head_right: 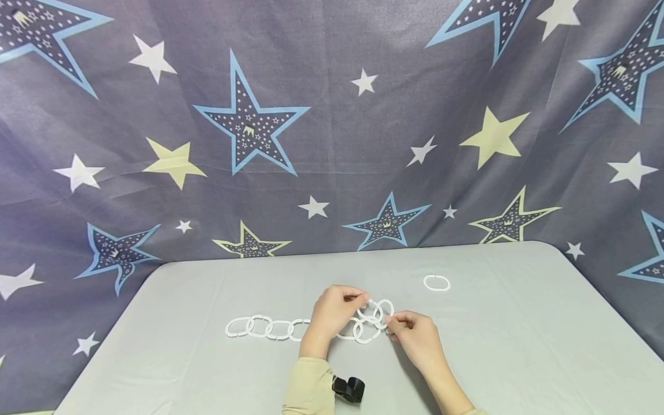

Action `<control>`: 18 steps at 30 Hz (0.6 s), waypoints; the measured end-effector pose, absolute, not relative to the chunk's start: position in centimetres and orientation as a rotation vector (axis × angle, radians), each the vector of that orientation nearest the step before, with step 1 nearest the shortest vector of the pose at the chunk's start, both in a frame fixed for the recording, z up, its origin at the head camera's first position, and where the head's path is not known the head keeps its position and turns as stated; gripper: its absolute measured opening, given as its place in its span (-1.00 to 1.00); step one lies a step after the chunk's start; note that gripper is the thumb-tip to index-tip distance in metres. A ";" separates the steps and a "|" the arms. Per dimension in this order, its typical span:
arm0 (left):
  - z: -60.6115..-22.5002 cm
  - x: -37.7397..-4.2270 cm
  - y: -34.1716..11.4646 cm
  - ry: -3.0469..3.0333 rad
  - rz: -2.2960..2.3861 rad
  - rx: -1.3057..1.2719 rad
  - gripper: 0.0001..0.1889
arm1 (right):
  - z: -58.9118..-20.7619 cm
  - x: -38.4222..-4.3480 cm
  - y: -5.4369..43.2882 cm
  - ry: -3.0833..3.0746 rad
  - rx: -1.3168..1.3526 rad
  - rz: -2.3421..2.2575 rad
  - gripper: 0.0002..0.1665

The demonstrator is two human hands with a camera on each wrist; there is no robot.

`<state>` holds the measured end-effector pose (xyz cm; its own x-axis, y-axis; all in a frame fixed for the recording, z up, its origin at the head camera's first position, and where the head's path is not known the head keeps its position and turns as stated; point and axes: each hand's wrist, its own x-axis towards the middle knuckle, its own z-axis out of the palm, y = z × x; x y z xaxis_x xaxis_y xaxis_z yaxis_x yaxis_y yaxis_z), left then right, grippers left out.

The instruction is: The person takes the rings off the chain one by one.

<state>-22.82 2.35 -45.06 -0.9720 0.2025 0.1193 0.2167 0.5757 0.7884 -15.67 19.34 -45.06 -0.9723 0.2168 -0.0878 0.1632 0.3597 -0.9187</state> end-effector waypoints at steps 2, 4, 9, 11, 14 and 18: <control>-45.0 -22.8 2.1 -2.776 -1.401 -0.385 -0.87 | -45.1 -15.7 19.3 -2.551 -0.355 1.709 -0.75; -45.0 -22.8 1.9 -2.776 -1.415 -0.404 -0.87 | -45.1 -15.7 19.3 -2.554 -0.357 1.702 -0.75; -44.9 -22.8 1.5 -2.778 -1.452 -0.458 -0.90 | -45.1 -15.7 19.3 -2.560 -0.356 1.688 -0.75; -44.9 -22.8 1.4 -2.783 -1.465 -0.468 -0.90 | -45.1 -15.7 19.3 -2.561 -0.354 1.684 -0.74; -44.9 -22.8 1.3 -2.791 -1.482 -0.470 -0.90 | -45.1 -15.7 19.3 -2.562 -0.351 1.681 -0.73; -45.0 -22.8 1.1 -2.792 -1.492 -0.478 -0.89 | -45.1 -15.7 19.3 -2.567 -0.350 1.674 -0.73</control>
<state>-22.84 1.08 -44.96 -0.9537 0.2879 0.0869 0.2322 0.5215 0.8211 -15.74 19.35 -45.13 -0.9727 0.2197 -0.0755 0.1576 0.3856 -0.9091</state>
